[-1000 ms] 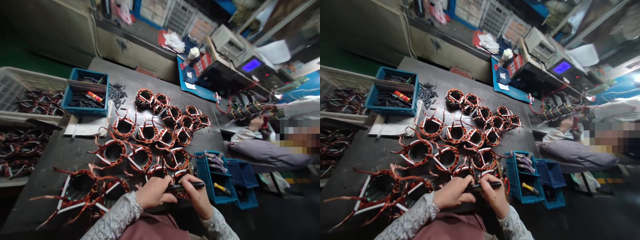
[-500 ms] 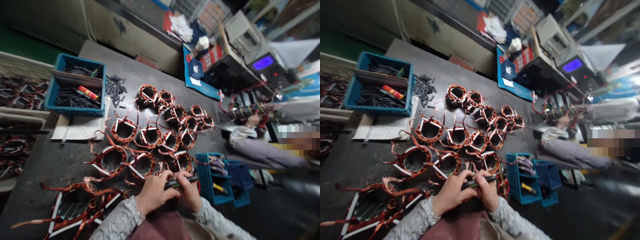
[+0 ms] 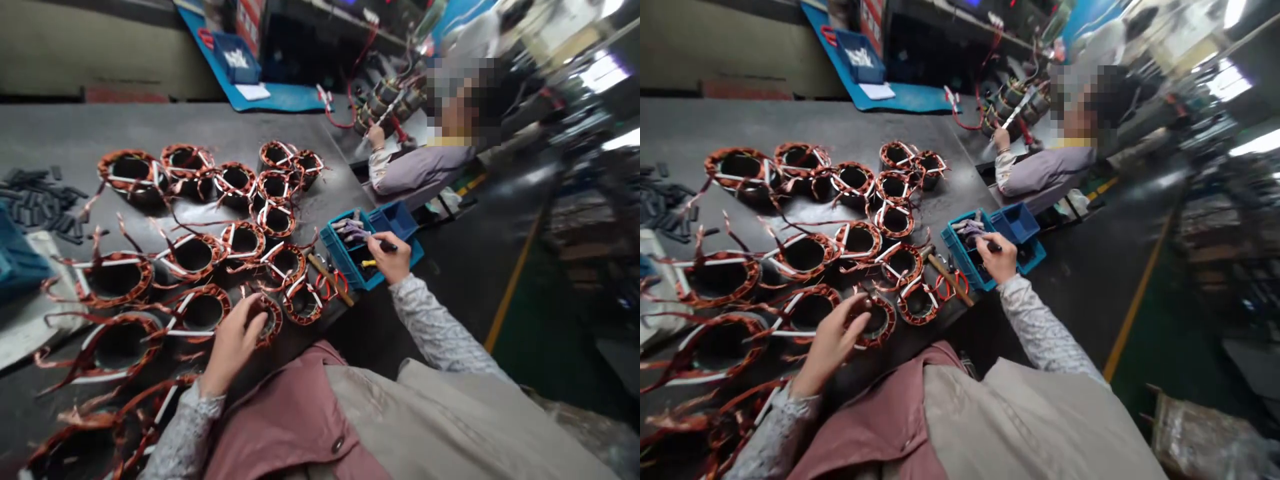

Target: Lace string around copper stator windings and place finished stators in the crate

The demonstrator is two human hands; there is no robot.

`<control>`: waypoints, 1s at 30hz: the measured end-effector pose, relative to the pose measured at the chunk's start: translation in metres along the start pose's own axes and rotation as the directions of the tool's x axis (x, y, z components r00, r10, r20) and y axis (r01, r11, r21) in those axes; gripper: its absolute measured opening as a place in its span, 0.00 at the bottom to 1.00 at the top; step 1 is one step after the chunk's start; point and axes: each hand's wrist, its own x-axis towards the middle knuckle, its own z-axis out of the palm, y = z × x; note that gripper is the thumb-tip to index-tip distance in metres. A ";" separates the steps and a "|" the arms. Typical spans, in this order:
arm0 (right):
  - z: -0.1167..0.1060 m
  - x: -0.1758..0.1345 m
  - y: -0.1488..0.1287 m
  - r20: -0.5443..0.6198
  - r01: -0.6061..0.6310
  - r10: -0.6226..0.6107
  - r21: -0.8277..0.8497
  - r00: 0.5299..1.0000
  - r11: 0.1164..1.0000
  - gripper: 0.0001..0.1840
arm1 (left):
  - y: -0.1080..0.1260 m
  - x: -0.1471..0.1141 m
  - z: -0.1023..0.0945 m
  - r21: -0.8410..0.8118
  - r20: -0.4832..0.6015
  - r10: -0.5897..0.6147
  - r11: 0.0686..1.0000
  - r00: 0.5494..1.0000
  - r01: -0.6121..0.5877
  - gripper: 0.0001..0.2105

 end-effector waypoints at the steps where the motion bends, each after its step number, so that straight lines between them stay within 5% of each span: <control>1: 0.005 0.015 0.023 0.075 0.087 -0.076 -0.158 0.994 0.984 0.13 | -0.003 -0.007 -0.002 0.036 -0.025 -0.025 0.999 0.999 0.025 0.16; 3: 0.024 0.036 0.062 0.265 0.213 -0.133 -0.299 0.955 0.930 0.14 | -0.010 -0.029 -0.004 0.104 -0.084 -0.074 0.991 0.994 0.082 0.14; 7: 0.065 0.055 0.110 0.493 0.362 -0.259 -0.125 0.831 0.924 0.23 | -0.028 -0.095 -0.009 0.293 -0.395 -0.163 0.910 0.904 0.293 0.13; 11: 0.069 0.062 0.123 0.427 0.554 -0.488 -0.036 0.761 0.832 0.25 | -0.046 -0.172 -0.009 0.423 -0.646 -0.214 0.699 0.733 0.576 0.12; 12: 0.063 0.055 0.116 0.409 0.596 -0.529 -0.045 0.743 0.802 0.23 | -0.050 -0.187 -0.008 0.461 -0.640 -0.236 0.643 0.731 0.611 0.13; 14: 0.047 0.023 0.087 0.404 0.649 -0.590 -0.014 0.699 0.760 0.17 | -0.056 -0.210 -0.006 0.578 -0.534 -0.275 0.571 0.799 0.583 0.18; 16: 0.039 -0.033 0.042 0.389 0.722 -0.728 0.195 0.565 0.664 0.16 | -0.061 -0.224 -0.009 0.689 -0.390 -0.262 0.553 0.883 0.469 0.24; 19: 0.053 -0.132 -0.030 0.436 0.741 -0.850 0.457 0.294 0.491 0.17 | -0.074 -0.242 -0.032 0.762 -0.321 -0.185 0.532 0.929 0.369 0.26; 21: 0.073 -0.187 -0.068 0.452 0.770 -0.860 0.452 0.237 0.450 0.20 | -0.089 -0.256 -0.059 0.782 -0.297 -0.182 0.518 0.937 0.348 0.29; 23: 0.091 -0.223 -0.091 0.447 0.787 -0.851 0.404 0.275 0.466 0.21 | -0.107 -0.266 -0.089 0.819 -0.194 -0.201 0.506 0.960 0.272 0.31; 28: 0.112 -0.248 -0.113 0.438 0.650 -0.642 0.158 0.629 0.744 0.30 | -0.144 -0.258 -0.135 0.854 0.104 -0.078 0.519 0.992 -0.048 0.21; 30: 0.113 -0.253 -0.123 0.417 0.629 -0.605 0.097 0.678 0.771 0.33 | -0.150 -0.241 -0.139 0.829 0.183 -0.069 0.547 0.981 -0.116 0.18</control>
